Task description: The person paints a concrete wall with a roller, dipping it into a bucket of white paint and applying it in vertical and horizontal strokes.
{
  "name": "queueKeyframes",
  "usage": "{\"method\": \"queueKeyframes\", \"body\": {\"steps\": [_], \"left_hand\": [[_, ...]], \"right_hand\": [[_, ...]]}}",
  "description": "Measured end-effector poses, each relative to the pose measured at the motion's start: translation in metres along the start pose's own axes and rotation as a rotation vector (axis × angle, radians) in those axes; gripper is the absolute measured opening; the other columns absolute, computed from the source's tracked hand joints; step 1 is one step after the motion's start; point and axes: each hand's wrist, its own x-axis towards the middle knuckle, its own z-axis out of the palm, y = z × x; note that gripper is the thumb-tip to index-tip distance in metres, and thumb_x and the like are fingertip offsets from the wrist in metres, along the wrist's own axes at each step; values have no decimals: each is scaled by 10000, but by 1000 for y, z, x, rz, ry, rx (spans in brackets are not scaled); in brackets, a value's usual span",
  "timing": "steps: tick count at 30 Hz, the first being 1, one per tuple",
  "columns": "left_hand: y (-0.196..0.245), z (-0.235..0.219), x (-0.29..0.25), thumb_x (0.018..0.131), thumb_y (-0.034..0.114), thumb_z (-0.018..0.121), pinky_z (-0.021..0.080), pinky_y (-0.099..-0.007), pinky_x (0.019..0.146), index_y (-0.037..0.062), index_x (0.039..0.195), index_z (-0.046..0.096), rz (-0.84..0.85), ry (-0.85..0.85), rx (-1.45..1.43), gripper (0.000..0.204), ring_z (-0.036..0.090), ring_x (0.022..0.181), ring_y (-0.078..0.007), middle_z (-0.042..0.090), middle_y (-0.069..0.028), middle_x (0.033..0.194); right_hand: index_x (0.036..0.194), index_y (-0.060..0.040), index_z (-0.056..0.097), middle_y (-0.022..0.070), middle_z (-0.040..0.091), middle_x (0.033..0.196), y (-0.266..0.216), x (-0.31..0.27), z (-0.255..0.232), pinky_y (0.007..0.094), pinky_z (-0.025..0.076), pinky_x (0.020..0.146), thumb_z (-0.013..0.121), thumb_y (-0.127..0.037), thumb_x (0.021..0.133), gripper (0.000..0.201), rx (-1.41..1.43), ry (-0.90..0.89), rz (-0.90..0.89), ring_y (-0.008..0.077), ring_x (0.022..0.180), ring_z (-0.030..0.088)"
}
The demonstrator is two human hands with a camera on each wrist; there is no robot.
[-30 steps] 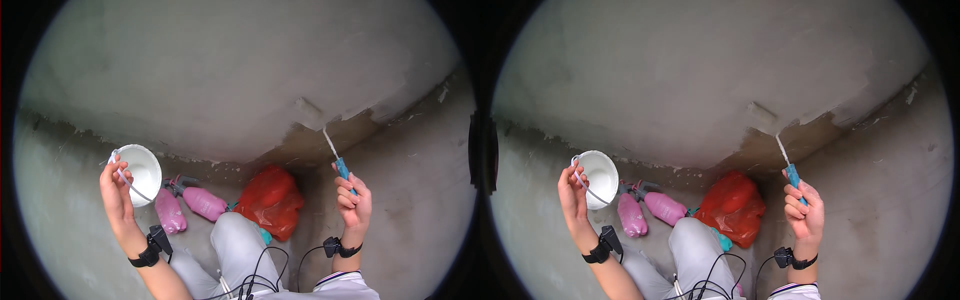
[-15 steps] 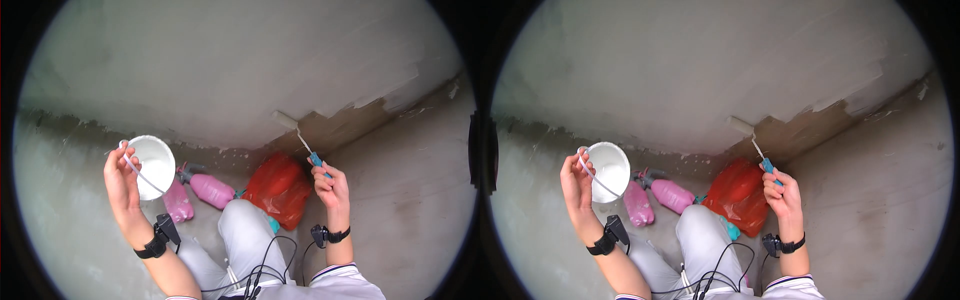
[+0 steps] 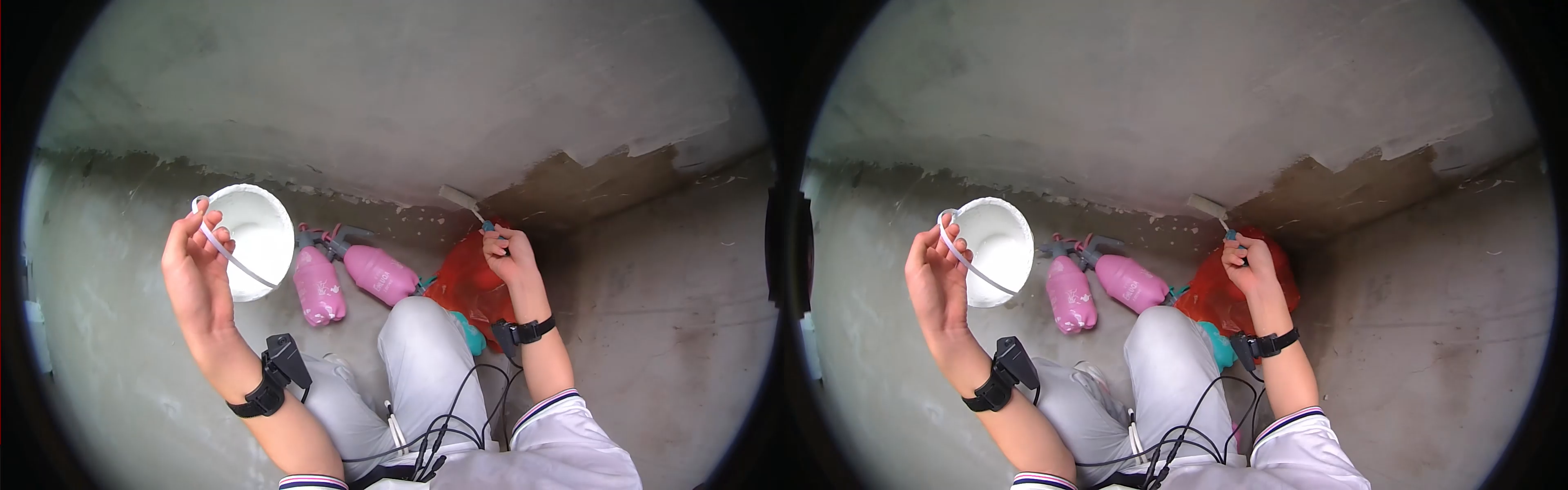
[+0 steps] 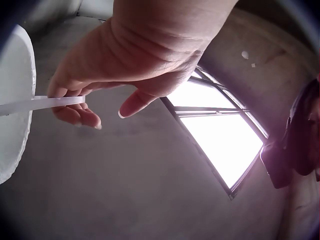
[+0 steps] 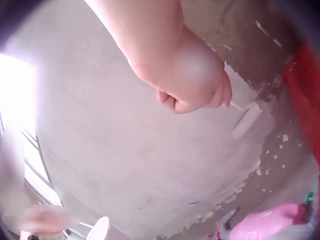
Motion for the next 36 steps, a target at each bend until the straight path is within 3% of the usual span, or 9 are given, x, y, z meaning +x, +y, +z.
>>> {"method": "queueKeyframes", "body": {"steps": [9, 13, 19, 22, 28, 34, 36], "left_hand": [[-4, -6, 5, 871, 184, 559, 429, -254, 655, -29, 1091, 574, -38, -27, -58, 307, 530, 692, -120, 603, -52, 856], [-8, -12, 11, 864, 192, 569, 421, -245, 652, -19, 1117, 571, -48, -39, -64, 330, 523, 684, -103, 605, -37, 850], [-15, -19, 16, 871, 188, 571, 431, -234, 670, -24, 1136, 556, -49, -73, -70, 339, 517, 690, -93, 579, -48, 866], [-15, -19, 19, 869, 191, 568, 431, -237, 654, -29, 1153, 553, -58, -73, -74, 360, 520, 684, -92, 589, -39, 847], [-16, -20, 21, 868, 206, 573, 432, -240, 641, -24, 1157, 555, -75, -80, -68, 370, 530, 672, -93, 603, -30, 825], [-18, -23, 24, 864, 196, 577, 425, -232, 663, -25, 1154, 558, -72, -74, -58, 365, 521, 689, -91, 588, -38, 850], [-13, -18, 19, 861, 196, 577, 423, -232, 666, -28, 1161, 556, -65, -67, -36, 375, 520, 690, -92, 586, -37, 853]], "right_hand": [[1184, 118, 385, 36, 432, 760, -42, -159, 69, 218, 309, 436, 424, -80, 984, 285, 48, -176, -74, 58, 499, 370], [1303, 121, 338, 41, 436, 804, -37, -229, 85, 225, 299, 433, 396, -107, 1002, 382, -17, -273, -217, 52, 489, 363], [1332, 101, 339, 35, 439, 815, -27, -285, 93, 225, 285, 427, 375, -124, 1011, 393, -109, -334, -411, 47, 466, 356], [1336, 92, 339, 30, 443, 814, -23, -291, 94, 229, 277, 421, 365, -129, 1014, 392, -179, -345, -489, 43, 458, 348], [1362, 93, 309, 36, 457, 807, -30, -269, 79, 227, 269, 416, 354, -138, 1015, 420, -147, -284, -414, 48, 451, 356], [1262, 136, 366, 44, 456, 764, -43, -190, 41, 210, 259, 400, 418, -87, 987, 358, 48, -191, -176, 34, 426, 321], [1311, 127, 308, 42, 437, 784, -54, -154, 28, 214, 226, 391, 410, -97, 991, 404, 122, -130, -88, 44, 440, 347]]}}
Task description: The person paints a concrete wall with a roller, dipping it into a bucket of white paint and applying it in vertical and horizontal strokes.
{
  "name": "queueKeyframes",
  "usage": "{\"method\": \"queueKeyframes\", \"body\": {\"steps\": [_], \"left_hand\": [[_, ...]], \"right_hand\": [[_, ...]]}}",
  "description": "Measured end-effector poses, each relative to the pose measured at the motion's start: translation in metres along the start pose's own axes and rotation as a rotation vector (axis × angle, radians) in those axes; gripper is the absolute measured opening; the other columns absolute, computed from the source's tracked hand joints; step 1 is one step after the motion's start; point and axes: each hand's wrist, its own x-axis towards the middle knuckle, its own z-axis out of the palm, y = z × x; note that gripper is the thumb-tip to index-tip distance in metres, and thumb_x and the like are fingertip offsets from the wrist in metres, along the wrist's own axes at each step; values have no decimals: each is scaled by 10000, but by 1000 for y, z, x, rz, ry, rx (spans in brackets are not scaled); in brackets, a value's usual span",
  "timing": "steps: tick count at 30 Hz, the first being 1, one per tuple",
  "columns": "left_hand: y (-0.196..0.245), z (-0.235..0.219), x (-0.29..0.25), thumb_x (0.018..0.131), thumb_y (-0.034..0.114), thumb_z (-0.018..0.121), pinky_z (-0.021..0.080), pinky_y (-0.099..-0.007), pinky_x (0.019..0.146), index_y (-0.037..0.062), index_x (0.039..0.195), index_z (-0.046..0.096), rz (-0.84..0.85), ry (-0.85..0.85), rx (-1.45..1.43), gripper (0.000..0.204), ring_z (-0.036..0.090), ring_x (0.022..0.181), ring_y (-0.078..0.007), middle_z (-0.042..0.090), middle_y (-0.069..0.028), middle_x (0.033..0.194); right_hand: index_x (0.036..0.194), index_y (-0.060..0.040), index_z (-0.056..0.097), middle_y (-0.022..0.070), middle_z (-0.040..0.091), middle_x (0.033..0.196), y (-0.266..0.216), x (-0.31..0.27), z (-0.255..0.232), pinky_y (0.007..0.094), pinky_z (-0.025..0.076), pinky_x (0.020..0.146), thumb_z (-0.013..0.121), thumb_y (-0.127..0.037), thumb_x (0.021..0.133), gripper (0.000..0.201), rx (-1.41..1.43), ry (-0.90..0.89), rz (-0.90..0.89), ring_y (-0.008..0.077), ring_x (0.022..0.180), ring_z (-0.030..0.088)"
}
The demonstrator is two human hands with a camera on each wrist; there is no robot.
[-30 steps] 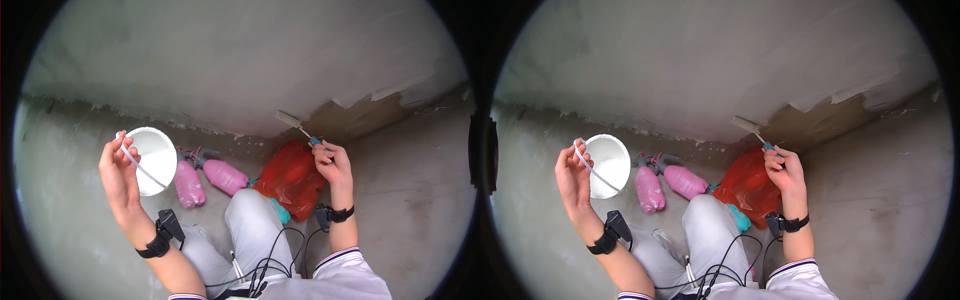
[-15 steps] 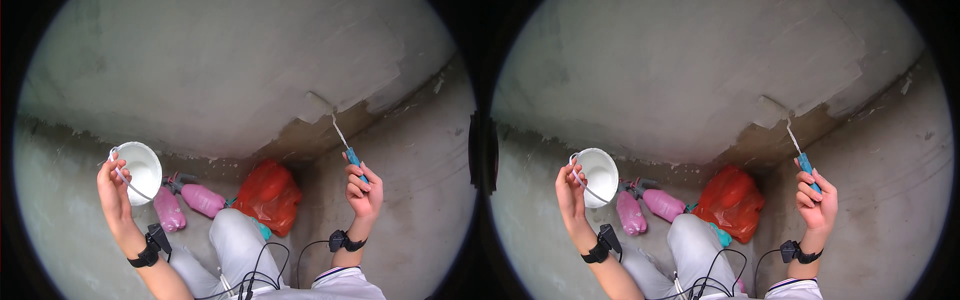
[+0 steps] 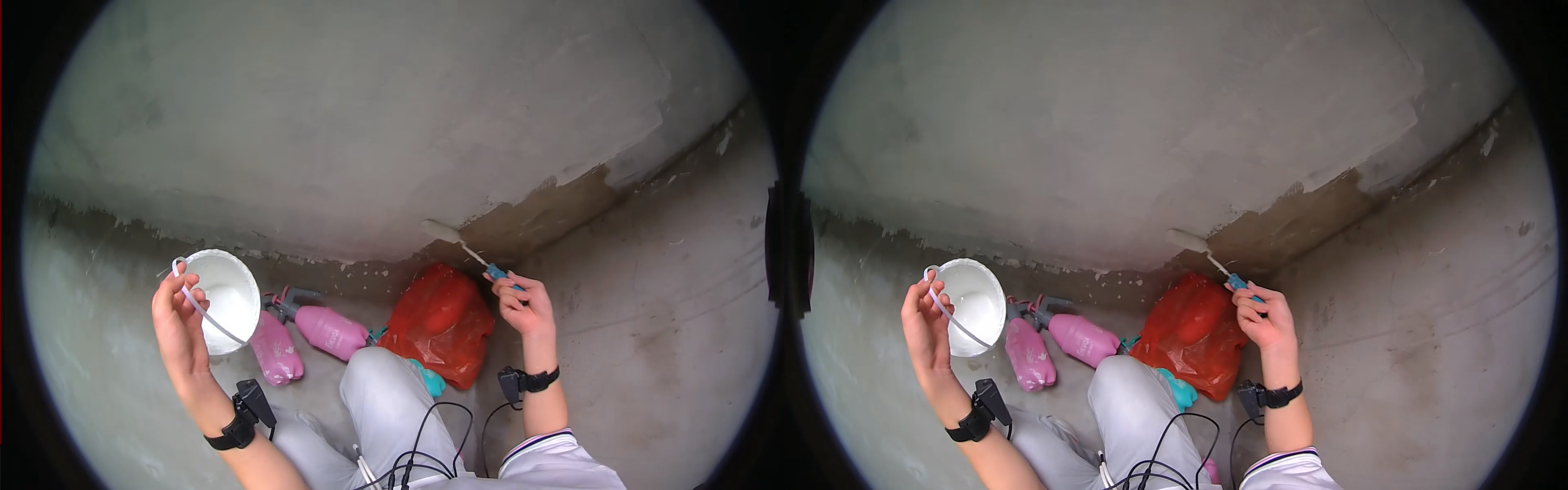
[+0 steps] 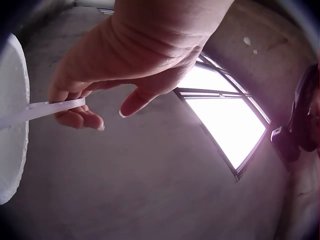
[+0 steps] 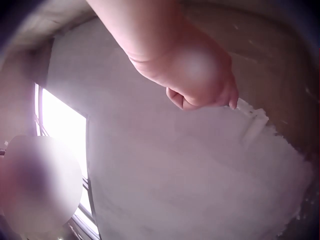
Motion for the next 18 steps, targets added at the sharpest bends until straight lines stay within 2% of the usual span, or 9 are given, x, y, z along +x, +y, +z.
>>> {"method": "queueKeyframes", "body": {"steps": [1, 2, 6, 9, 11, 14, 18], "left_hand": [[2, 3, -2, 860, 192, 575, 421, -229, 667, -33, 1171, 552, 12, 14, 13, 385, 518, 691, -92, 585, -35, 855], [3, 5, -5, 859, 189, 572, 419, -226, 669, -39, 1181, 547, 25, 28, 26, 395, 517, 693, -93, 583, -33, 856], [6, 7, -8, 876, 217, 585, 441, -215, 653, -28, 1162, 569, 40, 16, 55, 378, 536, 695, -88, 602, -28, 853], [7, 11, -10, 880, 214, 576, 444, -216, 654, -29, 1161, 568, 47, 27, 56, 371, 538, 697, -90, 602, -27, 856], [7, 9, -9, 881, 214, 571, 442, -217, 653, -26, 1154, 570, 39, 31, 45, 363, 539, 697, -91, 601, -25, 858], [7, 7, -6, 880, 216, 561, 437, -219, 648, -17, 1133, 573, 23, 3, 15, 344, 538, 695, -92, 598, -20, 857], [4, 1, -1, 876, 220, 553, 424, -223, 640, 1, 1094, 578, -1, -33, -22, 310, 532, 686, -91, 591, -14, 853]], "right_hand": [[1314, 126, 288, 41, 433, 783, -1, 19, -7, 210, 229, 393, 418, -93, 988, 413, 33, 15, 39, 48, 443, 353], [1225, 141, 345, 47, 450, 768, -1, 38, -13, 200, 258, 400, 444, -67, 969, 345, 75, 58, 74, 53, 457, 347], [1174, 132, 363, 42, 443, 766, 11, 106, -41, 196, 261, 400, 454, -57, 962, 298, 36, 177, 59, 51, 468, 357], [1153, 127, 372, 37, 437, 760, 15, 112, -45, 195, 263, 400, 458, -54, 960, 278, 23, 193, 44, 51, 472, 361], [1147, 125, 377, 35, 433, 756, 15, 98, -37, 195, 264, 401, 458, -55, 960, 272, 11, 181, 29, 52, 472, 362], [1133, 125, 403, 41, 451, 763, 0, 46, -15, 199, 266, 403, 448, -71, 969, 259, 12, 64, 23, 48, 472, 361], [1233, 133, 368, 47, 455, 769, -13, -41, 16, 199, 256, 402, 418, -86, 988, 332, -75, -96, -91, 36, 452, 341]]}}
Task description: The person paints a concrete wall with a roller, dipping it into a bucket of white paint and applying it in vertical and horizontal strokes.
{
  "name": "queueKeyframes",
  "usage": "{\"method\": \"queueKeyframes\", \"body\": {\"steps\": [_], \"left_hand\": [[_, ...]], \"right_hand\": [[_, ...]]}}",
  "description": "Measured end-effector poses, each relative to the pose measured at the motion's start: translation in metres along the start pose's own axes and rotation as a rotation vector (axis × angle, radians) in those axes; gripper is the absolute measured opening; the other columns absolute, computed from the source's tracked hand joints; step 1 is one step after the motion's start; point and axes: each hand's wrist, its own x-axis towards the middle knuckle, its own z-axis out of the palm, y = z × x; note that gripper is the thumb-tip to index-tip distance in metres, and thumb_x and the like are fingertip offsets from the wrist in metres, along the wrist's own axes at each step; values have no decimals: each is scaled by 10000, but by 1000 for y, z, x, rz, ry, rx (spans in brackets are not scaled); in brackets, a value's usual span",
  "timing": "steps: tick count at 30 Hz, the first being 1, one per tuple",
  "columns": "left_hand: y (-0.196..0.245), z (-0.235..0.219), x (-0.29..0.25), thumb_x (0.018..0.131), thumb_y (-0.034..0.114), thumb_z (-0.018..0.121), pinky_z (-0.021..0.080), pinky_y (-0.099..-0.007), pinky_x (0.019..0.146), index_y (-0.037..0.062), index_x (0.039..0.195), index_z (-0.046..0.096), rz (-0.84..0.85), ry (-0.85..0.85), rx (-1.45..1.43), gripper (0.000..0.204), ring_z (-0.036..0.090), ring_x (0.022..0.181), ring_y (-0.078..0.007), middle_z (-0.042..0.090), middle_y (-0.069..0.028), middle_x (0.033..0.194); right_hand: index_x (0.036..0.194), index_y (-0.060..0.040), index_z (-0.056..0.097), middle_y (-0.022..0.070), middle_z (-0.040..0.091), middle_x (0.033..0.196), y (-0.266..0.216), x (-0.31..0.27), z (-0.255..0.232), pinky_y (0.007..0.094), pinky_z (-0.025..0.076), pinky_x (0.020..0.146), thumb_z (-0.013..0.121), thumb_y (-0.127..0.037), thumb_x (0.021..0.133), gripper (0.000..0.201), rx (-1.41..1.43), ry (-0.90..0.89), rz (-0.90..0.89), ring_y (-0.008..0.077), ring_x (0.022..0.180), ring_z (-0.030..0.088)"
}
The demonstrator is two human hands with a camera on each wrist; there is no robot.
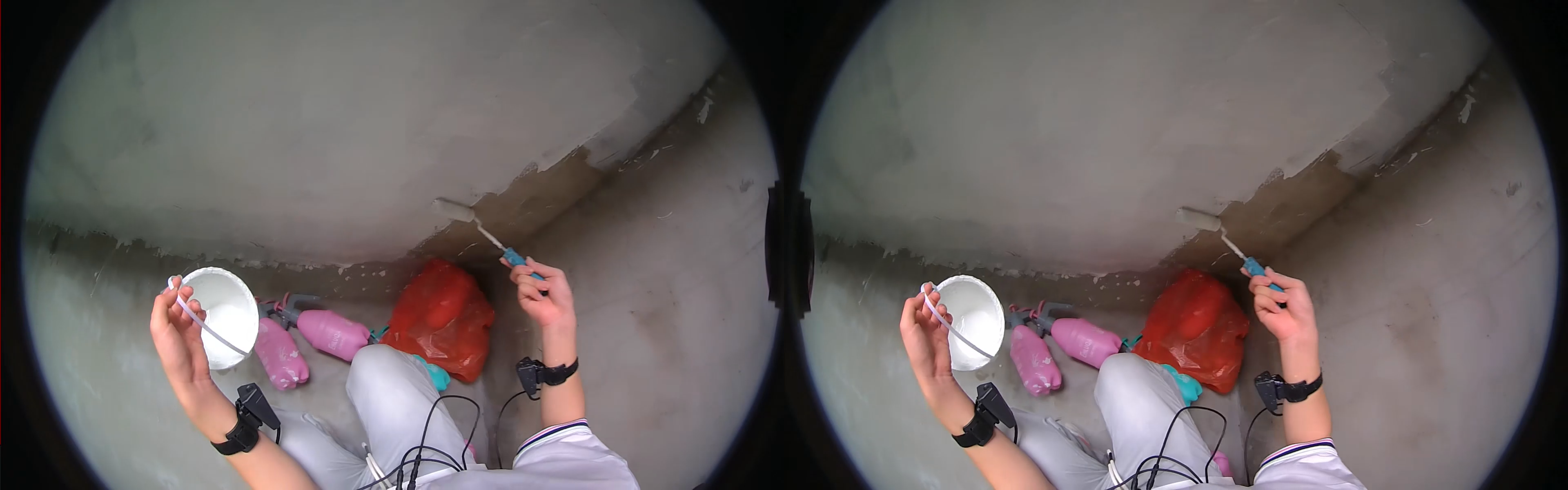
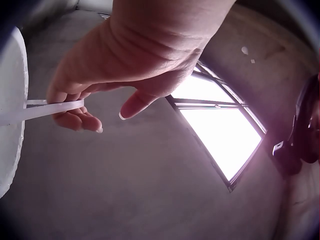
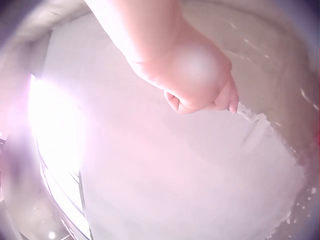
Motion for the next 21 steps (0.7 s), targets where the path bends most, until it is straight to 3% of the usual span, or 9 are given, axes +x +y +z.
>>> {"method": "queueKeyframes", "body": {"steps": [5, 10, 15, 19, 21], "left_hand": [[-5, -3, 4, 873, 224, 553, 421, -230, 647, 8, 1097, 576, -6, -27, -33, 313, 527, 691, -94, 580, -13, 860], [-8, -8, 10, 871, 228, 555, 420, -233, 650, 5, 1118, 568, -15, -39, -37, 333, 524, 704, -98, 572, -15, 864], [-5, -4, 7, 872, 225, 557, 423, -239, 650, -8, 1135, 573, -27, -33, -34, 352, 524, 703, -103, 577, -14, 857], [-6, -11, 15, 863, 214, 573, 418, -246, 657, -37, 1186, 534, -42, -35, -40, 411, 519, 714, -107, 574, -31, 853], [-8, -15, 19, 860, 207, 575, 421, -245, 656, -35, 1176, 536, -46, -36, -52, 400, 520, 711, -109, 574, -32, 853]], "right_hand": [[1321, 136, 308, 59, 458, 812, -14, -75, 52, 206, 251, 405, 396, -100, 1003, 406, -66, -80, -208, 31, 442, 325], [1352, 130, 277, 71, 457, 838, -13, -107, 80, 209, 251, 405, 380, -103, 1009, 427, -154, -170, -326, 36, 448, 333], [1330, 94, 337, 80, 503, 876, -7, -104, 66, 206, 273, 414, 418, -98, 996, 393, -208, -136, -295, 39, 460, 349], [1204, 48, 455, 77, 526, 852, 3, -73, 14, 204, 295, 406, 484, -82, 959, 279, -332, 41, -354, 36, 458, 350], [1177, 61, 452, 68, 507, 823, 8, -50, -5, 193, 282, 396, 476, -69, 954, 259, -272, 50, -298, 36, 446, 336]]}}
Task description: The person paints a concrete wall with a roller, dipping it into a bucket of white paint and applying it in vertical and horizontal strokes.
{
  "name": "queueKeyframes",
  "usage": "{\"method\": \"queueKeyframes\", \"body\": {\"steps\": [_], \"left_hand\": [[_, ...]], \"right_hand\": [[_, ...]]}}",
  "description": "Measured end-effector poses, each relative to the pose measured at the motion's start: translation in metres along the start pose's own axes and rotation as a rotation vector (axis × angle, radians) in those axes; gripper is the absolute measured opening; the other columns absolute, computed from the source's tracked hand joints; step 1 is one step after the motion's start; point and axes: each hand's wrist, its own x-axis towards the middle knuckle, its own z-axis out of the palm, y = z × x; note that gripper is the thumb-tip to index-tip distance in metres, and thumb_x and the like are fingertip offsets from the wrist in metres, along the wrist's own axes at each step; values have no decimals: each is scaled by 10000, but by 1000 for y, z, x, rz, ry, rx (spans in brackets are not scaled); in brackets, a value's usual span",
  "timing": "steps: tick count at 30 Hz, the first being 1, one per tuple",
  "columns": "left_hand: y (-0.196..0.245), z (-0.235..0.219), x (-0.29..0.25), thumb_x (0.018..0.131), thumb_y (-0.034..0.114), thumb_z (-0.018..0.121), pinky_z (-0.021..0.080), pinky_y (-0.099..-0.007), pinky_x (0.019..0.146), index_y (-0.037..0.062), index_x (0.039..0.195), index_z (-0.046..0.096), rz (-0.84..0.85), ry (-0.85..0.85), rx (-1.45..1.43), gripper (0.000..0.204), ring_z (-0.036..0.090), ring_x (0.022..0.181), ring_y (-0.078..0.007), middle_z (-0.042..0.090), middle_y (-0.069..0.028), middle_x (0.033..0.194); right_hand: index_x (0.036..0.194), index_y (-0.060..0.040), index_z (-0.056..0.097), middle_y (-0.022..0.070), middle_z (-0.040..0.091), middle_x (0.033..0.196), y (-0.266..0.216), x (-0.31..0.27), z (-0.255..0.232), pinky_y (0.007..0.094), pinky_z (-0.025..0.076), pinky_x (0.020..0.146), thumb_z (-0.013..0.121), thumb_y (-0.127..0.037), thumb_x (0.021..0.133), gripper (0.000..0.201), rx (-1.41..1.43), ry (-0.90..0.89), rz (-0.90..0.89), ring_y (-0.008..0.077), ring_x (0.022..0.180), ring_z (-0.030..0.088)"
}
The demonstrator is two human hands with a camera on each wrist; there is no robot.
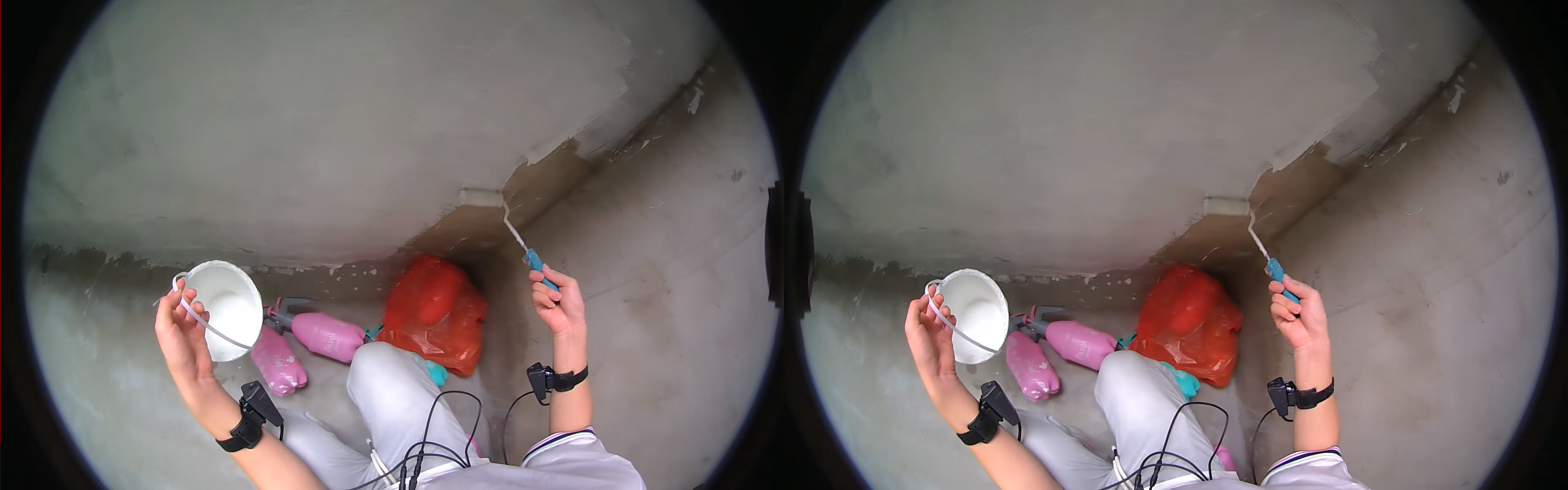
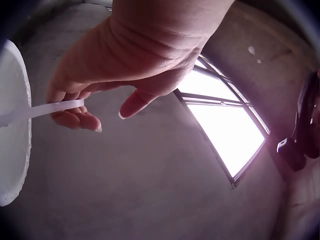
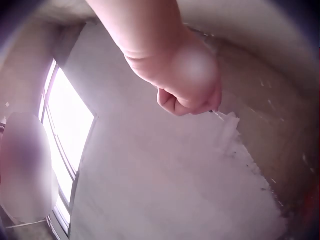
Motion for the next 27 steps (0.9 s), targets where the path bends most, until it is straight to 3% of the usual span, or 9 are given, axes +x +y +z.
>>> {"method": "queueKeyframes", "body": {"steps": [7, 13, 18, 20, 23, 27], "left_hand": [[5, 13, -13, 871, 209, 561, 428, -237, 658, -28, 1149, 553, 39, 24, 47, 365, 520, 702, -104, 575, -29, 863], [6, 19, -17, 886, 218, 547, 433, -235, 658, -26, 1167, 552, 106, 87, 172, 372, 527, 712, -102, 578, -27, 879], [7, 21, -18, 880, 214, 556, 434, -235, 656, -27, 1172, 551, 119, 76, 166, 378, 528, 714, -100, 576, -27, 885], [5, 20, -17, 876, 216, 558, 429, -231, 651, -20, 1152, 555, 109, 77, 146, 363, 528, 705, -98, 579, -25, 879], [5, 20, -15, 872, 217, 560, 425, -232, 647, -8, 1120, 564, 68, 63, 123, 335, 528, 693, -100, 581, -26, 868], [3, 11, -7, 865, 218, 566, 424, -236, 646, 1, 1096, 571, 49, 24, 69, 316, 527, 685, -102, 582, -26, 858]], "right_hand": [[1094, 95, 439, 55, 474, 754, 39, 100, -74, 191, 264, 380, 432, -47, 954, 200, 192, 129, 251, 42, 432, 327], [1004, -22, 471, 29, 476, 723, 114, 182, -147, 197, 268, 381, 405, -76, 966, 94, 58, 205, 306, 50, 443, 343], [998, -25, 485, 21, 477, 726, 117, 161, -153, 200, 272, 394, 424, -104, 978, 101, 34, 136, 262, 48, 441, 328], [1024, -7, 503, 17, 478, 733, 90, 132, -134, 198, 269, 405, 456, -112, 973, 126, 8, 39, 232, 46, 439, 311], [1198, 80, 465, 26, 478, 744, 39, 72, -91, 197, 268, 396, 471, -117, 971, 301, -20, -68, 162, 31, 428, 320], [1321, 105, 375, 29, 466, 765, -7, 10, -47, 193, 250, 389, 461, -120, 980, 418, 45, -104, 68, 23, 426, 320]]}}
